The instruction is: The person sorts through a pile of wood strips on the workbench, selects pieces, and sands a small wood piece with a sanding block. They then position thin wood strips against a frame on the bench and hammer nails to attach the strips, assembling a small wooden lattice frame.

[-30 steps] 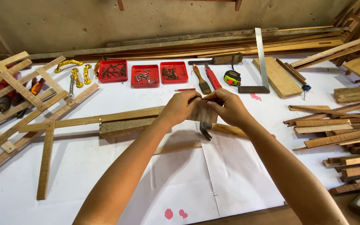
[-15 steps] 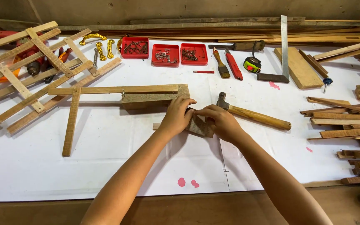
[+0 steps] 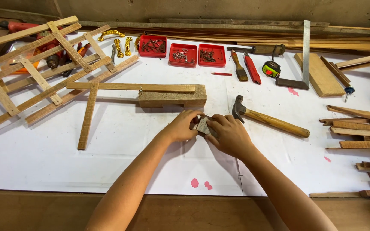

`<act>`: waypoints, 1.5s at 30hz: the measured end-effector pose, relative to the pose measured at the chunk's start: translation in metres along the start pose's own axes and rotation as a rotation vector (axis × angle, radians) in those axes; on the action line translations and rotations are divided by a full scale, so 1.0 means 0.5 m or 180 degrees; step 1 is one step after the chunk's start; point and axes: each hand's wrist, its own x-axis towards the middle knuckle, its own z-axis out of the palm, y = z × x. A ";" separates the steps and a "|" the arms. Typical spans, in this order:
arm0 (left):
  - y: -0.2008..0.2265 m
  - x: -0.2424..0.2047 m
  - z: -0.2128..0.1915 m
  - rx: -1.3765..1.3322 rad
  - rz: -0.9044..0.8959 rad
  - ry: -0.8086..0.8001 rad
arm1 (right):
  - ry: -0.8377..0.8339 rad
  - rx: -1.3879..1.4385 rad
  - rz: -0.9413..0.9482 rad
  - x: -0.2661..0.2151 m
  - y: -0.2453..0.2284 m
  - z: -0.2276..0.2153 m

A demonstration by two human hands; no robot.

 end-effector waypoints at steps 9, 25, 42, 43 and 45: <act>-0.005 -0.003 0.018 -0.0085 0.0032 0.0294 | 0.0562 -0.0408 0.0210 -0.066 0.022 -0.019; 0.010 -0.014 0.008 0.0021 -0.0053 0.0385 | 0.0605 -0.0633 0.0070 -0.029 -0.048 0.009; -0.031 0.003 0.015 -0.0120 0.0435 0.0345 | 0.0534 -0.1168 0.0317 -0.021 -0.078 0.037; -0.030 0.006 0.014 -0.0119 0.0450 0.0346 | 0.0541 -0.1179 0.0323 -0.022 -0.070 0.033; -0.032 0.007 0.011 -0.0202 0.0321 0.0217 | 0.0467 -0.0975 0.0027 -0.019 -0.056 0.028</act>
